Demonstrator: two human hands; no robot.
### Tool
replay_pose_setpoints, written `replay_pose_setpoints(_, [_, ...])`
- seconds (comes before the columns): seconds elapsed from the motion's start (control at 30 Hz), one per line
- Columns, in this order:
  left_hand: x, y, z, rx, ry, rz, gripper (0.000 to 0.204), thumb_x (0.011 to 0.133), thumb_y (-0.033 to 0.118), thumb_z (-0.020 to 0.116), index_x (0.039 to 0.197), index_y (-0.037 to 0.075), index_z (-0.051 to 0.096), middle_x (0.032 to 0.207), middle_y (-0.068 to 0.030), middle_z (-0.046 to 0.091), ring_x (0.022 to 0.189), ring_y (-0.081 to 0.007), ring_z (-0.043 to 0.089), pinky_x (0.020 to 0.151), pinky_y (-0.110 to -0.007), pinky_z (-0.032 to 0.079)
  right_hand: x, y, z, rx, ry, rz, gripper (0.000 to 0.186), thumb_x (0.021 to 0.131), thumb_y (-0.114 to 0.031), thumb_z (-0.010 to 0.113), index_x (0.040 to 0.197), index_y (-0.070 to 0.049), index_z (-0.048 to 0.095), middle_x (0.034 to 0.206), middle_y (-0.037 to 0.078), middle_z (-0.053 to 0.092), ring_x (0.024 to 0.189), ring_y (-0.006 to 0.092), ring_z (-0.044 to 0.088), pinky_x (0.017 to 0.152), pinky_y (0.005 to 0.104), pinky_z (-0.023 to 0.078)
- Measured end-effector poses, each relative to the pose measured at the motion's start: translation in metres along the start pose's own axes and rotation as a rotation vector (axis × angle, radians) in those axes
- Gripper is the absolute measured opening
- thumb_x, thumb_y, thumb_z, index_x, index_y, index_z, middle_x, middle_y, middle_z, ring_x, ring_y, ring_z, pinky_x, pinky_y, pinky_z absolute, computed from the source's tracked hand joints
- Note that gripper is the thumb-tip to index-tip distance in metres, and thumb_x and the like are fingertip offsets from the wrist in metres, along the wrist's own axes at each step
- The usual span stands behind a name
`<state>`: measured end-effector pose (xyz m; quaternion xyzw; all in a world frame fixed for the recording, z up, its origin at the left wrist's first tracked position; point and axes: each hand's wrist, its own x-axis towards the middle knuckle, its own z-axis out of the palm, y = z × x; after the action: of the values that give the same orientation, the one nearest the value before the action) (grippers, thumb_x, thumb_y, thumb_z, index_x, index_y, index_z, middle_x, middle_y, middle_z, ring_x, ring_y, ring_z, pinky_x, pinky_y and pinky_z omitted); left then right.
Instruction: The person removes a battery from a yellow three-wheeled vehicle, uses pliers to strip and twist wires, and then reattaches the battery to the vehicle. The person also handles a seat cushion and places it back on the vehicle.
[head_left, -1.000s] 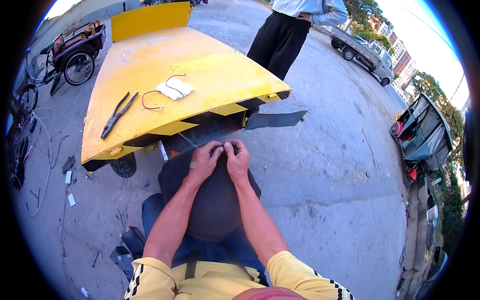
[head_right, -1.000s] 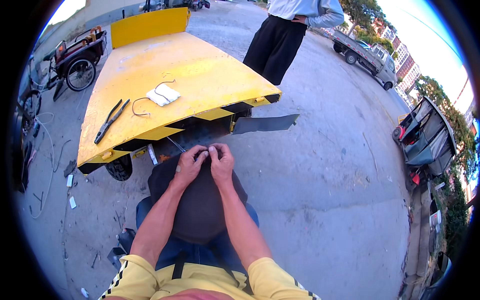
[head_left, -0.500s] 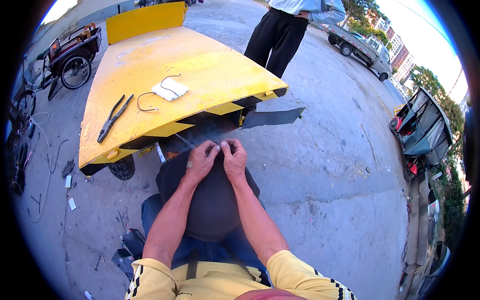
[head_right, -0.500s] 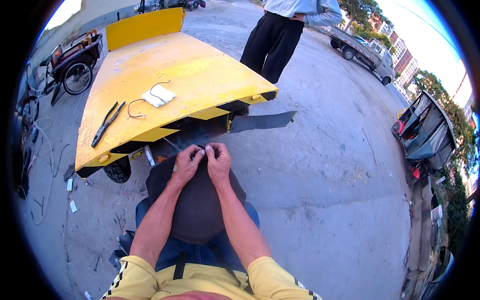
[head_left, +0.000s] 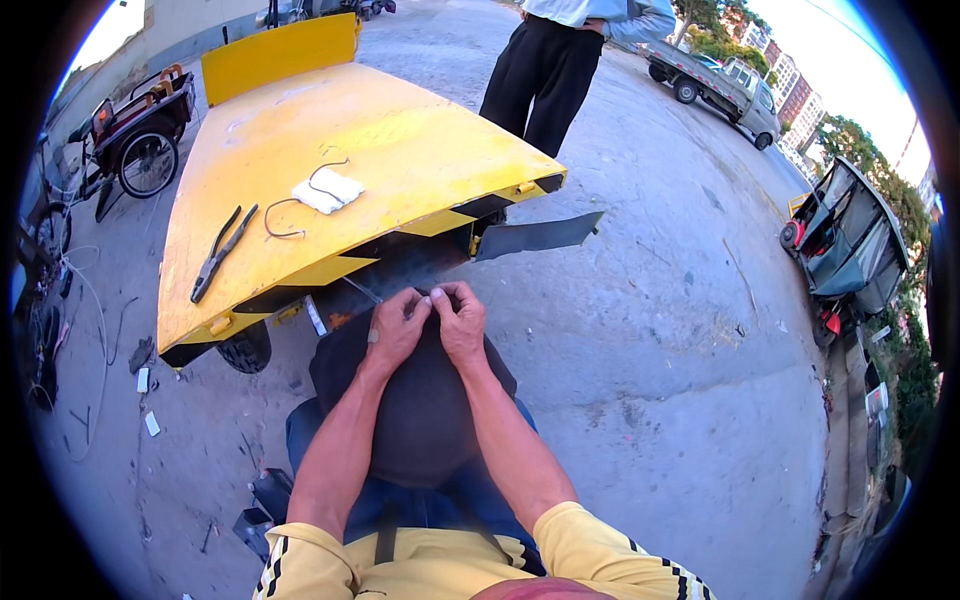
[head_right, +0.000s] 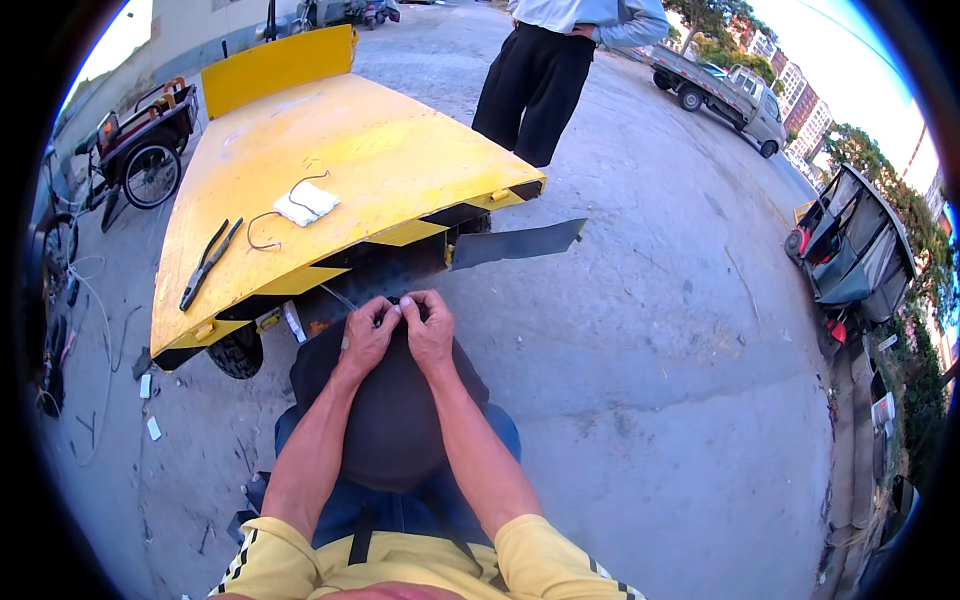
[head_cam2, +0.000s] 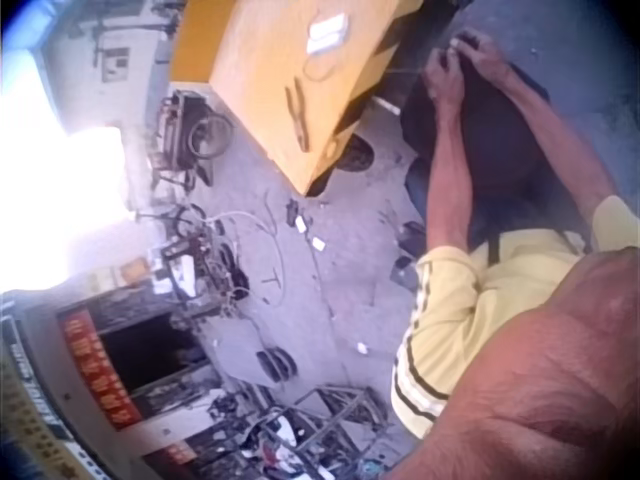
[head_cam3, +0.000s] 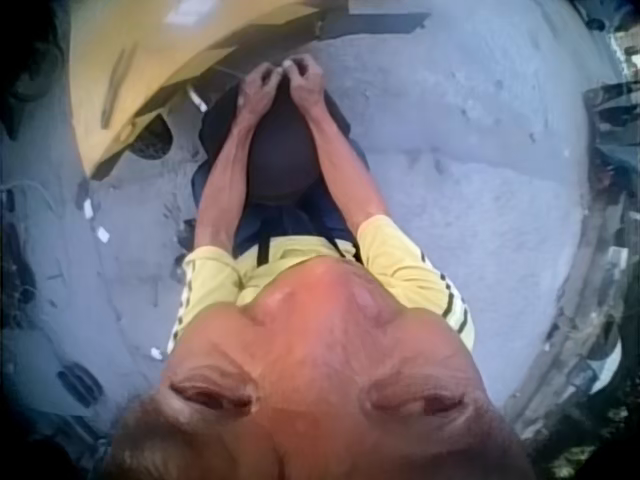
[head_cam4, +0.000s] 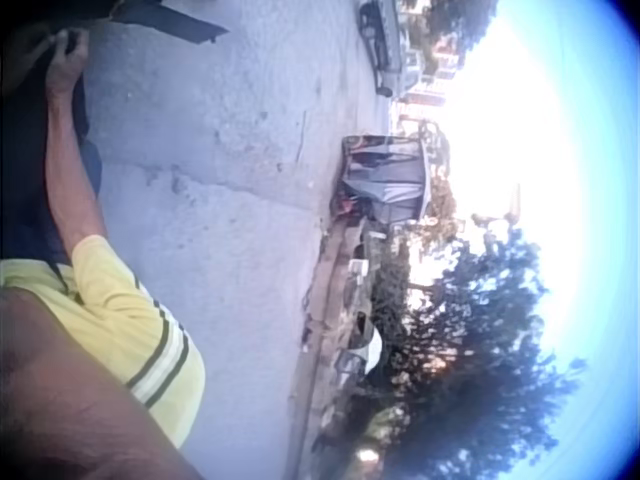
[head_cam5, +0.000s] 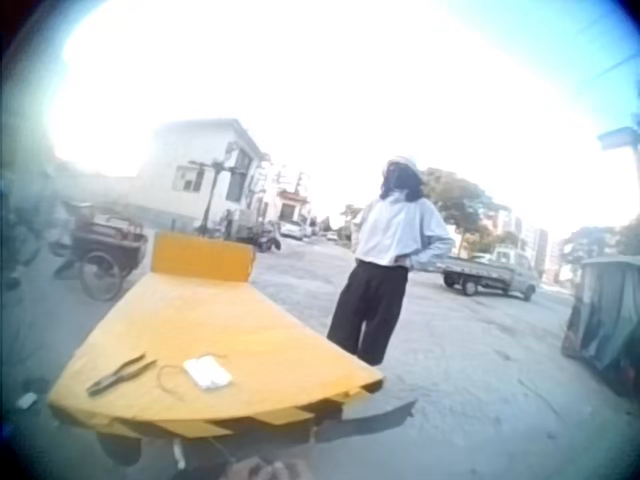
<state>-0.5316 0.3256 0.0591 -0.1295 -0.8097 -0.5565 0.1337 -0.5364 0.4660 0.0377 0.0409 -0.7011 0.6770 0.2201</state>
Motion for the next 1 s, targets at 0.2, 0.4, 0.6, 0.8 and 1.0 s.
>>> replay_pose_setpoints(0.2, [0.002,-0.003,0.004,-0.084,0.031,-0.006,0.018,0.100,0.018,0.073,0.099,0.000,0.072,0.078,-0.0085,0.070,0.071,-0.0128,0.062,0.066,-0.033,0.050,0.000,-0.007,0.004,0.084,0.056,0.058,0.017,0.104,-0.017,0.071,0.105,0.000,0.070,0.092,0.004,0.071,0.087,0.0107,0.063,0.079,0.0286,0.052])
replay_pose_setpoints(0.4, [0.001,-0.004,0.007,-0.138,0.037,0.000,0.014,0.099,0.012,0.074,0.106,0.000,0.072,0.084,-0.0110,0.073,0.074,-0.0145,0.067,0.069,-0.033,0.053,0.002,-0.002,0.001,0.049,0.090,0.054,0.019,0.105,-0.019,0.071,0.105,0.000,0.070,0.092,0.004,0.072,0.087,0.0116,0.063,0.080,0.0288,0.052])
replay_pose_setpoints(0.6, [0.001,-0.007,0.005,-0.130,0.028,0.019,0.014,0.101,0.013,0.072,0.108,0.001,0.072,0.084,-0.0129,0.073,0.074,-0.0190,0.068,0.070,-0.035,0.053,0.001,-0.006,0.002,-0.011,0.088,0.045,0.021,0.105,-0.020,0.070,0.105,0.001,0.069,0.092,0.007,0.072,0.087,0.0140,0.064,0.081,0.0311,0.053])
replay_pose_setpoints(0.8, [-0.002,-0.006,0.003,-0.111,0.000,0.007,0.016,0.102,0.016,0.070,0.107,0.001,0.072,0.085,-0.0149,0.073,0.075,-0.0249,0.069,0.071,-0.038,0.053,-0.002,-0.007,0.002,-0.074,0.099,0.014,0.023,0.105,-0.022,0.069,0.104,0.001,0.069,0.093,0.010,0.072,0.087,0.0174,0.065,0.082,0.0334,0.053])
replay_pose_setpoints(1.0, [-0.004,-0.008,0.004,-0.092,0.008,0.019,0.018,0.103,0.018,0.069,0.108,0.001,0.071,0.085,-0.0163,0.074,0.075,-0.0277,0.070,0.071,-0.040,0.053,-0.002,-0.004,0.000,-0.082,0.069,-0.007,0.025,0.105,-0.024,0.069,0.103,0.001,0.069,0.091,0.010,0.072,0.086,0.0188,0.065,0.081,0.0345,0.053])
